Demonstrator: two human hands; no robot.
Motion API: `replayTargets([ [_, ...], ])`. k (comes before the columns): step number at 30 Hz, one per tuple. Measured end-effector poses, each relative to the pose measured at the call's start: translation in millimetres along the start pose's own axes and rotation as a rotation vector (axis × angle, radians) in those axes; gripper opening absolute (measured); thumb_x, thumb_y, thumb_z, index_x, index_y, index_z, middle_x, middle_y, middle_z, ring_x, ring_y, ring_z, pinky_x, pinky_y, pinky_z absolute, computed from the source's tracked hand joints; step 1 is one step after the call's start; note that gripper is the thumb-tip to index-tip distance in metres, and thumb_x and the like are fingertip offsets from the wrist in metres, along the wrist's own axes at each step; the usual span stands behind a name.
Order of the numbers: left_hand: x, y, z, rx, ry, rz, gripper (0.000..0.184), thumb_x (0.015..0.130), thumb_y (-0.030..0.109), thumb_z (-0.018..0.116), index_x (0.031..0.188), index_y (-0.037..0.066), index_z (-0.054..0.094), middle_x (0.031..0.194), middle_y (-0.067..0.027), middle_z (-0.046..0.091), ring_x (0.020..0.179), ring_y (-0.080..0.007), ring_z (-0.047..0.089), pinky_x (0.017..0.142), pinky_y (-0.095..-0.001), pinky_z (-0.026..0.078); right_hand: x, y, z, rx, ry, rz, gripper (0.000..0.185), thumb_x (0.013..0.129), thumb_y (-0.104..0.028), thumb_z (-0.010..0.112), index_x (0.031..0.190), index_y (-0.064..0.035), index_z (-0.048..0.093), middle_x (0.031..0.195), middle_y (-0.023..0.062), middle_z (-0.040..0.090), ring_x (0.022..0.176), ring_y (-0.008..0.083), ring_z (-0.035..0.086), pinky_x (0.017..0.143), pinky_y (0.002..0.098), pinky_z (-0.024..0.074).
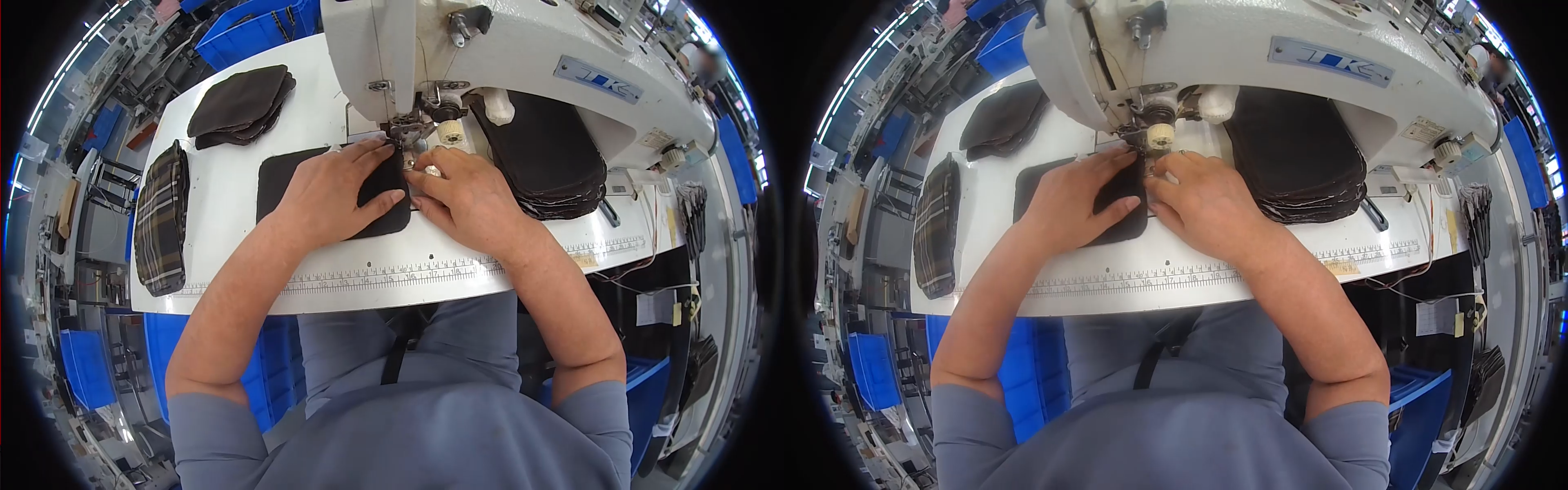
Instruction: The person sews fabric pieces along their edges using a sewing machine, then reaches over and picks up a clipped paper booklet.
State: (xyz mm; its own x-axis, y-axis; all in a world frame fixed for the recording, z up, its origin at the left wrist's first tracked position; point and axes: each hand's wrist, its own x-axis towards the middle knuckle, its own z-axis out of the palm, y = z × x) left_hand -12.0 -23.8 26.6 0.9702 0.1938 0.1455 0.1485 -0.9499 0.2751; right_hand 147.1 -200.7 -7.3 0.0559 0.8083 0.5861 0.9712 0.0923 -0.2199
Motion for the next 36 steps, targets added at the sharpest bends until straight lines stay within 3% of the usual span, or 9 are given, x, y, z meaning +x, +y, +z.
replayTargets([
  [8, -3.3, -26.6, 14.0, -0.123, 0.05, 0.066, 0.061, 0.103, 0.052, 0.054, 0.146, 0.008, 0.06, 0.155, -0.011, 0.054, 0.149, -0.0298, 0.043, 0.121, -0.0501, 0.036, -1.8, -7.8, -15.3, 0.148, -0.135, 0.015, 0.021, 0.085, -0.026, 0.077, 0.1, -0.0116, 0.08, 0.092, 0.0066, 0.064, 0.087, 0.0292, 0.066, 0.075, 0.0436, 0.0517],
  [11, -4.4, -25.9, 13.9, -0.136, 0.029, 0.075, 0.06, 0.1, 0.041, 0.061, 0.149, 0.009, 0.056, 0.156, -0.0126, 0.053, 0.151, -0.0348, 0.041, 0.124, -0.0536, 0.029, -2.7, -7.5, -16.1, 0.168, -0.196, 0.016, 0.022, 0.087, -0.03, 0.076, 0.099, -0.0116, 0.08, 0.086, 0.007, 0.063, 0.083, 0.0298, 0.064, 0.074, 0.045, 0.0493],
  [14, -3.7, -23.8, 16.7, -0.05, 0.038, 0.091, 0.062, 0.099, 0.042, 0.061, 0.151, 0.009, 0.054, 0.157, -0.0123, 0.052, 0.151, -0.036, 0.04, 0.125, -0.0565, 0.026, -3.0, -10.7, -15.9, 0.157, -0.217, 0.018, 0.023, 0.088, -0.032, 0.075, 0.097, -0.0113, 0.081, 0.081, 0.0067, 0.062, 0.082, 0.0297, 0.063, 0.075, 0.0452, 0.0481],
  [17, 0.3, -27.8, 17.7, 0.07, 0.046, 0.088, 0.069, 0.1, 0.056, 0.057, 0.152, 0.011, 0.053, 0.159, -0.009, 0.05, 0.152, -0.0293, 0.04, 0.124, -0.0518, 0.033, -2.4, -9.8, -14.6, 0.135, -0.21, 0.009, 0.023, 0.088, -0.032, 0.075, 0.096, -0.0111, 0.081, 0.078, 0.0062, 0.061, 0.083, 0.0292, 0.063, 0.077, 0.0448, 0.048],
  [24, -0.5, -28.6, 16.8, 0.117, 0.097, 0.108, 0.072, 0.095, 0.058, 0.063, 0.149, 0.011, 0.056, 0.157, -0.0092, 0.052, 0.151, -0.0291, 0.042, 0.124, -0.0511, 0.032, -4.0, -9.6, -15.5, 0.095, -0.196, -0.012, 0.02, 0.088, -0.03, 0.075, 0.094, -0.0113, 0.08, 0.075, 0.0055, 0.061, 0.08, 0.0286, 0.063, 0.074, 0.0438, 0.0481],
  [26, -6.6, -21.5, 4.5, 0.111, 0.169, 0.317, 0.061, 0.091, 0.048, 0.073, 0.138, 0.01, 0.065, 0.148, -0.0083, 0.06, 0.141, -0.0288, 0.053, 0.118, -0.047, 0.042, -5.9, -8.6, -14.3, 0.105, -0.167, -0.051, 0.018, 0.087, -0.027, 0.076, 0.093, -0.0113, 0.08, 0.071, 0.0048, 0.059, 0.075, 0.0273, 0.062, 0.072, 0.0425, 0.0471],
  [30, -24.1, -11.0, 16.1, -0.161, 0.078, 0.378, 0.039, 0.09, 0.031, 0.078, 0.121, 0.009, 0.075, 0.132, -0.0062, 0.07, 0.122, -0.0264, 0.067, 0.105, -0.041, 0.054, -5.9, -7.4, -14.0, 0.151, -0.157, -0.065, 0.013, 0.085, -0.022, 0.077, 0.092, -0.0122, 0.081, 0.064, 0.0035, 0.055, 0.067, 0.0252, 0.06, 0.066, 0.0406, 0.0457],
  [32, -26.1, -3.4, 16.9, -0.193, 0.147, 0.349, 0.022, 0.086, 0.012, 0.08, 0.107, 0.008, 0.08, 0.119, -0.0084, 0.076, 0.106, -0.027, 0.074, 0.089, -0.0369, 0.061, -6.8, -7.6, -13.4, 0.143, -0.156, -0.066, 0.012, 0.085, -0.021, 0.078, 0.091, -0.0119, 0.08, 0.063, 0.0036, 0.055, 0.066, 0.0253, 0.06, 0.065, 0.0406, 0.0455],
  [36, -23.0, -3.8, 17.7, -0.27, 0.17, 0.351, 0.017, 0.087, 0.01, 0.078, 0.103, 0.007, 0.08, 0.117, -0.0068, 0.076, 0.101, -0.0261, 0.074, 0.087, -0.0366, 0.06, -6.9, -7.8, -12.4, 0.145, -0.14, -0.072, 0.01, 0.084, -0.019, 0.078, 0.088, -0.0114, 0.08, 0.062, 0.0039, 0.057, 0.064, 0.0253, 0.06, 0.063, 0.041, 0.0452],
])
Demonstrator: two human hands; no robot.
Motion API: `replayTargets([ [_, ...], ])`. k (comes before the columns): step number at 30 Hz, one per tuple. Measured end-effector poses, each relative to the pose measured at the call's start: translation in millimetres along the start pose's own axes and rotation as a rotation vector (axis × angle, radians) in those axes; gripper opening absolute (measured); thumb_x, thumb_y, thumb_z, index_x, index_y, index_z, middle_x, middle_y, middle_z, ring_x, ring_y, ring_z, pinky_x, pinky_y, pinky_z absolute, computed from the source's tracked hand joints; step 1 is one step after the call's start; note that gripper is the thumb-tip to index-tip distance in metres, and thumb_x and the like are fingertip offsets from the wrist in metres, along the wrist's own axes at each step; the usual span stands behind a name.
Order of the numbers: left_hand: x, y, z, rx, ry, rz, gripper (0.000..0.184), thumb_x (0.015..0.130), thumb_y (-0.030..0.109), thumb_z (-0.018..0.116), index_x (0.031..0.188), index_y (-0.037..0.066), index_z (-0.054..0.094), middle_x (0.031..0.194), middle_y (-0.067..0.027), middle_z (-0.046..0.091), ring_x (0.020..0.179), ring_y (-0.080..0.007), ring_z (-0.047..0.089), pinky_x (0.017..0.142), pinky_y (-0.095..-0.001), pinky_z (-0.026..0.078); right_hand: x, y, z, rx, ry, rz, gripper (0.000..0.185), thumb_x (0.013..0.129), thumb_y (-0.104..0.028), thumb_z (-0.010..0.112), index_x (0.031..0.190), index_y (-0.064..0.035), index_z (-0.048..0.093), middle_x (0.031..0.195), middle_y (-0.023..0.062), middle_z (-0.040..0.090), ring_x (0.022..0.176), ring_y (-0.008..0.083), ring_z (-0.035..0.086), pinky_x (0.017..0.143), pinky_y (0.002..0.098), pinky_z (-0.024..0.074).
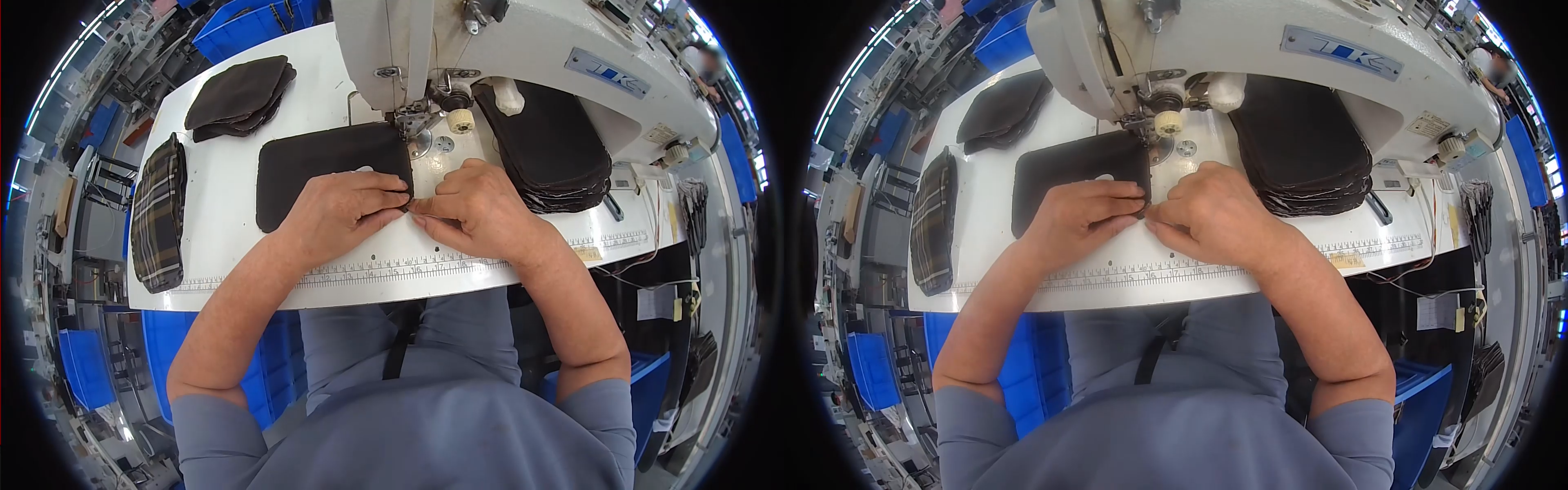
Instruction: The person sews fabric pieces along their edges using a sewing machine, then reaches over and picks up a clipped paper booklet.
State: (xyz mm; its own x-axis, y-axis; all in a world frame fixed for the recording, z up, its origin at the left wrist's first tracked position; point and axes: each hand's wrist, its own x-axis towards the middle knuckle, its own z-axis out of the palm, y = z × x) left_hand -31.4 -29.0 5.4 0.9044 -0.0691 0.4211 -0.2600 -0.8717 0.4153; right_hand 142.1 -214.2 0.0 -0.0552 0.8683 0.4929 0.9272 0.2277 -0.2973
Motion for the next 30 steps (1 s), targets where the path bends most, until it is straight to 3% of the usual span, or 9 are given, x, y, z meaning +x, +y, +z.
replayTargets([
  [4, 4.3, 7.8, -4.1, 0.113, -0.032, 0.016, 0.015, 0.085, 0.01, 0.079, 0.1, 0.007, 0.08, 0.112, -0.0059, 0.076, 0.098, -0.0257, 0.074, 0.08, -0.0371, 0.06, 0.2, 1.7, 0.5, 0.01, 0.023, -0.037, 0.008, 0.083, -0.018, 0.079, 0.086, -0.011, 0.079, 0.062, 0.0034, 0.056, 0.064, 0.025, 0.06, 0.062, 0.0405, 0.0448],
  [9, 4.9, 7.2, -3.9, 0.122, -0.044, 0.046, 0.014, 0.081, 0.008, 0.08, 0.095, 0.007, 0.079, 0.106, -0.006, 0.076, 0.092, -0.0258, 0.074, 0.075, -0.0377, 0.059, 6.2, -0.7, -2.0, 0.074, 0.106, 0.008, 0.012, 0.078, -0.014, 0.079, 0.081, -0.0067, 0.07, 0.082, 0.0064, 0.065, 0.076, 0.0293, 0.066, 0.067, 0.0433, 0.0516],
  [12, 2.0, 9.6, 4.5, 0.231, 0.018, 0.045, 0.007, 0.083, 0.012, 0.078, 0.088, 0.008, 0.077, 0.103, 0.0005, 0.075, 0.085, -0.0215, 0.072, 0.071, -0.0354, 0.057, 11.4, -2.5, 5.9, 0.097, 0.175, 0.054, 0.019, 0.075, -0.011, 0.083, 0.087, -0.0046, 0.069, 0.094, 0.0059, 0.069, 0.081, 0.0281, 0.069, 0.073, 0.0408, 0.0555],
  [14, 1.7, 9.9, 8.2, -0.011, 0.099, -0.208, 0.005, 0.08, 0.011, 0.078, 0.084, 0.008, 0.075, 0.104, 0.0017, 0.076, 0.081, -0.0208, 0.072, 0.068, -0.0355, 0.056, 13.5, -1.2, 7.3, 0.075, 0.146, 0.04, 0.02, 0.075, -0.011, 0.083, 0.088, -0.0047, 0.069, 0.093, 0.006, 0.069, 0.083, 0.0284, 0.069, 0.074, 0.0412, 0.0562],
  [15, 0.9, 9.0, 8.9, -0.012, 0.096, -0.207, 0.005, 0.08, 0.011, 0.078, 0.084, 0.008, 0.075, 0.104, 0.0017, 0.076, 0.081, -0.0208, 0.072, 0.068, -0.0355, 0.056, 13.9, -0.3, 8.4, 0.054, 0.118, 0.029, 0.02, 0.075, -0.01, 0.084, 0.089, -0.0048, 0.07, 0.092, 0.0061, 0.069, 0.084, 0.0287, 0.07, 0.075, 0.0417, 0.0569],
  [21, 1.2, 6.2, 2.3, 0.148, 0.14, -0.08, 0.019, 0.08, 0.005, 0.073, 0.098, 0.006, 0.076, 0.113, -0.0032, 0.077, 0.108, -0.0216, 0.073, 0.08, -0.0354, 0.058, 12.7, 6.9, 14.8, 0.006, 0.122, -0.026, 0.015, 0.076, -0.01, 0.084, 0.084, -0.0061, 0.072, 0.082, 0.0052, 0.07, 0.078, 0.0279, 0.07, 0.07, 0.0403, 0.0561],
  [23, -5.9, -4.8, -4.9, 0.031, -0.088, -0.079, 0.035, 0.081, -0.001, 0.067, 0.113, 0.007, 0.077, 0.125, -0.0066, 0.075, 0.126, -0.0205, 0.067, 0.092, -0.037, 0.058, 14.0, 4.2, 10.7, 0.002, 0.102, -0.018, 0.013, 0.076, -0.01, 0.084, 0.082, -0.0063, 0.073, 0.081, 0.005, 0.07, 0.077, 0.0275, 0.07, 0.069, 0.0399, 0.0559],
  [27, -6.9, -10.3, -11.1, -0.027, -0.159, -0.057, 0.047, 0.08, -0.008, 0.063, 0.122, 0.009, 0.076, 0.132, -0.0074, 0.072, 0.133, -0.024, 0.063, 0.099, -0.0387, 0.057, 11.6, 3.7, 13.2, -0.028, 0.121, -0.021, 0.009, 0.079, -0.013, 0.078, 0.075, -0.0093, 0.07, 0.077, 0.0018, 0.067, 0.075, 0.025, 0.067, 0.067, 0.0414, 0.0536],
  [30, -2.1, -13.4, -11.5, 0.136, -0.175, 0.024, 0.05, 0.08, -0.01, 0.062, 0.122, 0.011, 0.077, 0.131, -0.0061, 0.072, 0.133, -0.0228, 0.062, 0.101, -0.0397, 0.055, 12.4, 6.8, 13.1, 0.013, 0.14, 0.023, 0.004, 0.08, -0.013, 0.077, 0.081, -0.0092, 0.075, 0.082, 0.0012, 0.071, 0.079, 0.0242, 0.069, 0.07, 0.04, 0.0557],
])
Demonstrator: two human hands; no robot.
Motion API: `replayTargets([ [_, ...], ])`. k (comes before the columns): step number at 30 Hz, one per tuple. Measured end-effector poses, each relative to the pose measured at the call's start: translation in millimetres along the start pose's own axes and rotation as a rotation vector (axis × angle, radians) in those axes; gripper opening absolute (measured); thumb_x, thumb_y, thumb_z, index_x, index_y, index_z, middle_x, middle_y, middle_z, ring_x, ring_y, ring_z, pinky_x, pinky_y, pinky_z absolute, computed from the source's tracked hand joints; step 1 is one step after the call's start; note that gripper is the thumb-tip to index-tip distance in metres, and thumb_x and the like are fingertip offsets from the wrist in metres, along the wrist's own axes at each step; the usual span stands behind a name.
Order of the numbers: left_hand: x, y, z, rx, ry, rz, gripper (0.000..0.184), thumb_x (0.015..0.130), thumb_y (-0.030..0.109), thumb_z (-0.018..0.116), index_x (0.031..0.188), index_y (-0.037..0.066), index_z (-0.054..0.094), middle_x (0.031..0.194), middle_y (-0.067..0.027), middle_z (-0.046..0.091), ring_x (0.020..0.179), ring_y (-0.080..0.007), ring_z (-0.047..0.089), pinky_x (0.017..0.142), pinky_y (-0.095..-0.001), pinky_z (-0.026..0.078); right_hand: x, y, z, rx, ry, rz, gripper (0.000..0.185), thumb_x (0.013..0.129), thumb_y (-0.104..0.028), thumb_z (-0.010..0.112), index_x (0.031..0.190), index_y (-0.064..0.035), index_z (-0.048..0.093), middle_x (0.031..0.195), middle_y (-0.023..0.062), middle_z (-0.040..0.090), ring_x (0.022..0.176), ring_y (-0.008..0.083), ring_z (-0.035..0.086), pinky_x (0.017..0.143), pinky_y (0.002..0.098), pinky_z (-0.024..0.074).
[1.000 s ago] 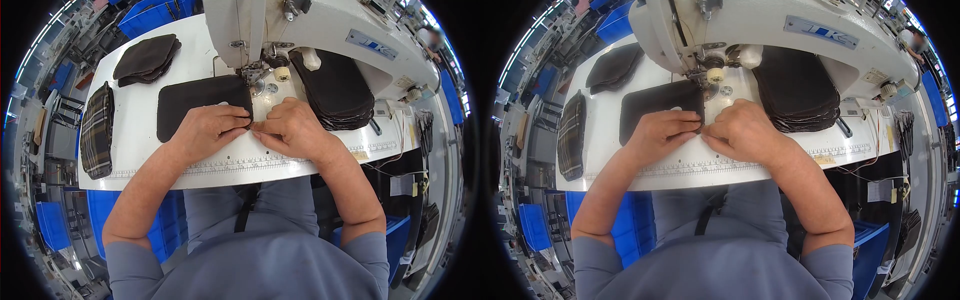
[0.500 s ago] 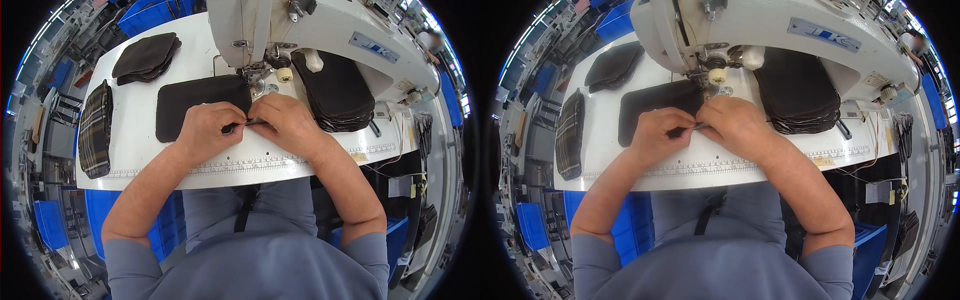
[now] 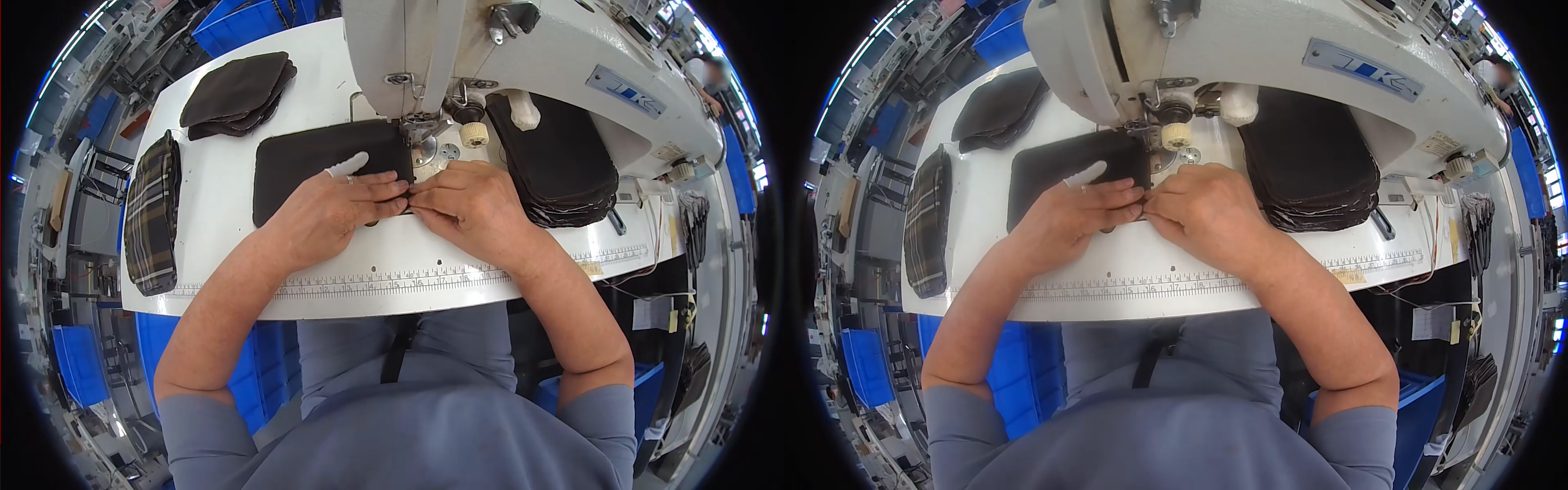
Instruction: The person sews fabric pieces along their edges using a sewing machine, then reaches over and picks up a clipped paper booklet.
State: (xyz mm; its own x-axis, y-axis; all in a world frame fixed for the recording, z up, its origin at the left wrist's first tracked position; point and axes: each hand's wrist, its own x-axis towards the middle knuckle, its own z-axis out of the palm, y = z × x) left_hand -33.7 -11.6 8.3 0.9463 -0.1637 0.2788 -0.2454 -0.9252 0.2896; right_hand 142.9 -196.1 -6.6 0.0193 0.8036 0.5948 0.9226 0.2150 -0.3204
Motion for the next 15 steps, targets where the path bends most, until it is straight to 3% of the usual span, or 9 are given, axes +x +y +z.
replayTargets([
  [7, 13.7, -28.3, 4.0, 0.048, 0.031, 0.004, 0.052, 0.077, -0.011, 0.062, 0.121, 0.012, 0.078, 0.127, -0.007, 0.074, 0.13, -0.0234, 0.064, 0.099, -0.0398, 0.056, 4.2, 4.4, 3.0, -0.075, 0.007, 0.066, 0.012, 0.082, -0.014, 0.076, 0.092, -0.0078, 0.079, 0.1, 0.0032, 0.074, 0.092, 0.0242, 0.069, 0.078, 0.0401, 0.0576],
  [12, 25.2, -40.5, 3.7, 0.136, 0.072, 0.039, 0.047, 0.078, -0.009, 0.062, 0.118, 0.01, 0.079, 0.125, -0.009, 0.075, 0.125, -0.0238, 0.067, 0.097, -0.0384, 0.058, 6.4, 1.3, 2.9, -0.206, -0.09, 0.191, 0.031, 0.086, -0.019, 0.075, 0.115, -0.0071, 0.076, 0.115, 0.0078, 0.069, 0.106, 0.028, 0.065, 0.084, 0.0423, 0.056],
  [14, 28.2, -39.6, 5.3, 0.193, 0.017, -0.067, 0.043, 0.091, 0.001, 0.055, 0.127, 0.014, 0.075, 0.135, -0.0026, 0.071, 0.129, -0.0176, 0.064, 0.101, -0.0366, 0.055, 6.6, -0.4, 3.7, -0.248, -0.088, 0.182, 0.034, 0.087, -0.021, 0.075, 0.118, -0.0064, 0.074, 0.115, 0.0085, 0.069, 0.107, 0.0283, 0.064, 0.084, 0.0424, 0.0557],
  [15, 30.2, -38.2, 6.6, 0.193, 0.016, -0.064, 0.043, 0.091, 0.001, 0.055, 0.127, 0.014, 0.075, 0.135, -0.0026, 0.071, 0.129, -0.0176, 0.064, 0.101, -0.0366, 0.055, 6.5, -0.8, 3.6, -0.288, -0.085, 0.169, 0.036, 0.088, -0.023, 0.074, 0.12, -0.0057, 0.073, 0.114, 0.0092, 0.068, 0.107, 0.0285, 0.064, 0.085, 0.0426, 0.0554],
])
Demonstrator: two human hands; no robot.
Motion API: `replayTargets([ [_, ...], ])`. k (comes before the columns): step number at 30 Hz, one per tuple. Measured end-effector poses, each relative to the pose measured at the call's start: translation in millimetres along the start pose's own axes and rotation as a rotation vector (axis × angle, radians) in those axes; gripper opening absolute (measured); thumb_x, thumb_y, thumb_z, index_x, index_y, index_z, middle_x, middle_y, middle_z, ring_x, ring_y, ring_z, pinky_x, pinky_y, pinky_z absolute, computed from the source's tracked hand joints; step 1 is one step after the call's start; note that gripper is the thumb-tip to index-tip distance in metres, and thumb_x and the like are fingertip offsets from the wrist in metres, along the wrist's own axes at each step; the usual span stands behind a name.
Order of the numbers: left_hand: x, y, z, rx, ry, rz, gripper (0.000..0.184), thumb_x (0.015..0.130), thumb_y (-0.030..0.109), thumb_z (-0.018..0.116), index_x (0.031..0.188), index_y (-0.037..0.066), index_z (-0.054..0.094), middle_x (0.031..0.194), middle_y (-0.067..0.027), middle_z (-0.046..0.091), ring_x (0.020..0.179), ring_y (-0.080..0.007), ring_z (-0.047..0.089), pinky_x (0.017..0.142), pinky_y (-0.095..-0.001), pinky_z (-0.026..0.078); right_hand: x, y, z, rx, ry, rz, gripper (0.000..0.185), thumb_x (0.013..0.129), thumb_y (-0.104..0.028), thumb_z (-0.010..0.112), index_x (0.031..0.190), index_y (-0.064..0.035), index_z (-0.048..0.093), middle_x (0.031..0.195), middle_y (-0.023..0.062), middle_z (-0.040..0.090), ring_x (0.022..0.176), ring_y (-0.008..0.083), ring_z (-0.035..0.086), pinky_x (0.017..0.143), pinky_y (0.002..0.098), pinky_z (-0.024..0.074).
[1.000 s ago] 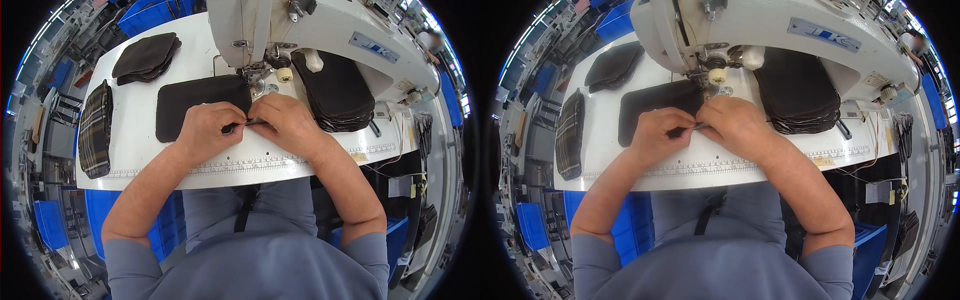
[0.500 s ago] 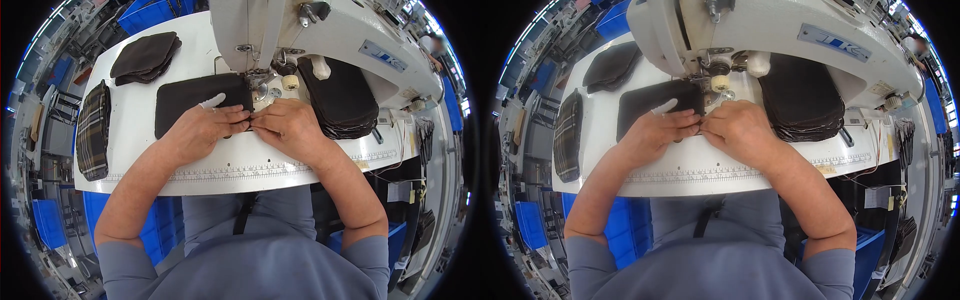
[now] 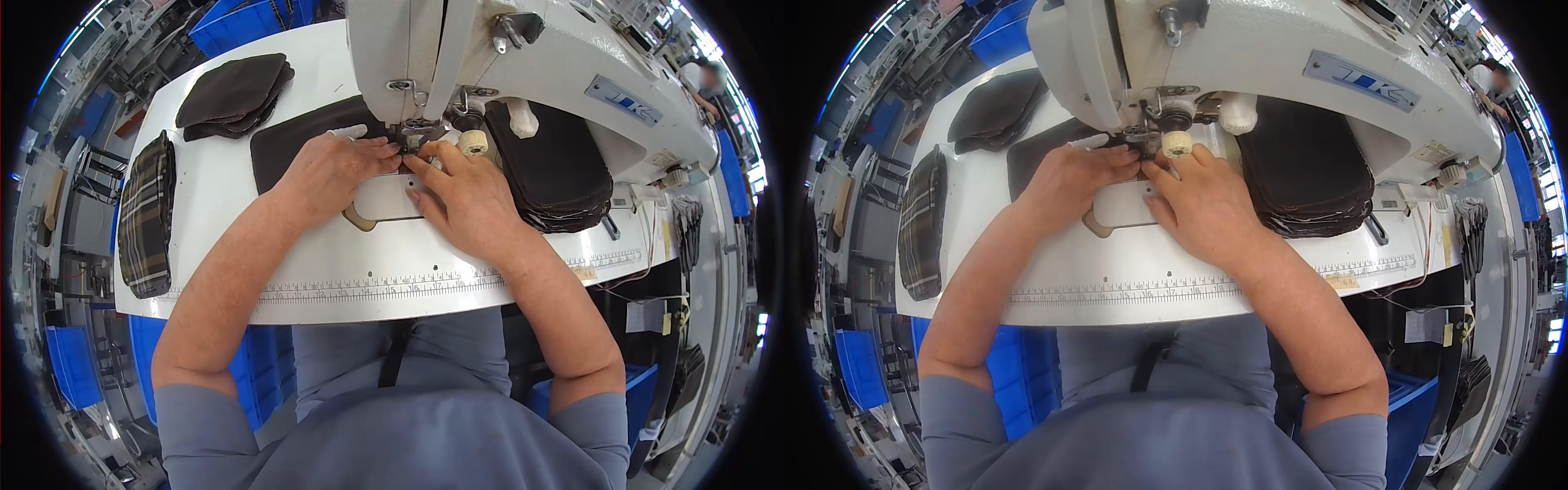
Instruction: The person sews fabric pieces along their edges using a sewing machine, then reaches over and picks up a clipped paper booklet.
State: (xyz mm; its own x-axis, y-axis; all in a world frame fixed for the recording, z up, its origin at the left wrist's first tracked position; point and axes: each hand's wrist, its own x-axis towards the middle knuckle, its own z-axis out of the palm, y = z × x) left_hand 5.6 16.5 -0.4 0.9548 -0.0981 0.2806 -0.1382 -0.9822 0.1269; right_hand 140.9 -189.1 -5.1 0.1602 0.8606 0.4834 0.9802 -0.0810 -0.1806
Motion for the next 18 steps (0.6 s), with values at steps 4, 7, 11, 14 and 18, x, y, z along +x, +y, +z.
replayTargets([
  [4, 4.7, 18.0, -0.5, 0.067, 0.06, -0.052, 0.042, 0.084, -0.004, 0.054, 0.12, 0.003, 0.076, 0.124, -0.0142, 0.074, 0.116, -0.0274, 0.071, 0.095, -0.0394, 0.058, -0.2, -0.1, 1.3, 0.003, 0.015, 0.0, 0.036, 0.089, -0.024, 0.073, 0.119, -0.0044, 0.072, 0.112, 0.0101, 0.068, 0.107, 0.029, 0.063, 0.084, 0.0425, 0.0551],
  [7, 17.2, 40.3, -14.7, 0.056, -0.055, -0.187, 0.042, 0.083, 0.003, 0.057, 0.12, 0.0, 0.074, 0.12, -0.0178, 0.074, 0.109, -0.0313, 0.072, 0.093, -0.0417, 0.058, -1.1, 0.3, 1.2, 0.024, 0.016, 0.022, 0.036, 0.088, -0.023, 0.074, 0.118, -0.0045, 0.072, 0.109, 0.01, 0.068, 0.104, 0.0293, 0.063, 0.082, 0.0429, 0.0547],
  [11, 22.2, 51.7, -23.6, 0.03, -0.139, -0.342, 0.045, 0.079, 0.018, 0.062, 0.117, -0.003, 0.074, 0.115, -0.0198, 0.075, 0.099, -0.0363, 0.073, 0.089, -0.0437, 0.058, -2.8, 4.4, 2.5, 0.044, 0.027, 0.016, 0.034, 0.087, -0.021, 0.074, 0.117, -0.0048, 0.072, 0.105, 0.01, 0.067, 0.1, 0.0296, 0.063, 0.08, 0.0432, 0.0545],
  [14, 14.6, 41.7, -14.5, -0.042, -0.014, -0.259, 0.046, 0.078, 0.021, 0.063, 0.115, -0.002, 0.075, 0.114, -0.02, 0.075, 0.092, -0.0367, 0.073, 0.086, -0.0438, 0.059, -4.6, 3.3, 3.6, 0.057, 0.063, 0.005, 0.033, 0.087, -0.02, 0.074, 0.115, -0.0048, 0.072, 0.105, 0.0097, 0.067, 0.099, 0.0296, 0.063, 0.08, 0.0435, 0.0547],
  [18, 16.2, 48.3, -20.7, -0.031, 0.035, -0.229, 0.042, 0.08, 0.022, 0.064, 0.113, 0.0, 0.077, 0.109, -0.0198, 0.076, 0.086, -0.0366, 0.073, 0.083, -0.045, 0.059, -5.9, 3.3, 3.8, 0.073, 0.101, -0.01, 0.03, 0.087, -0.019, 0.073, 0.113, -0.0049, 0.072, 0.105, 0.0085, 0.067, 0.099, 0.0293, 0.064, 0.08, 0.0438, 0.0551],
])
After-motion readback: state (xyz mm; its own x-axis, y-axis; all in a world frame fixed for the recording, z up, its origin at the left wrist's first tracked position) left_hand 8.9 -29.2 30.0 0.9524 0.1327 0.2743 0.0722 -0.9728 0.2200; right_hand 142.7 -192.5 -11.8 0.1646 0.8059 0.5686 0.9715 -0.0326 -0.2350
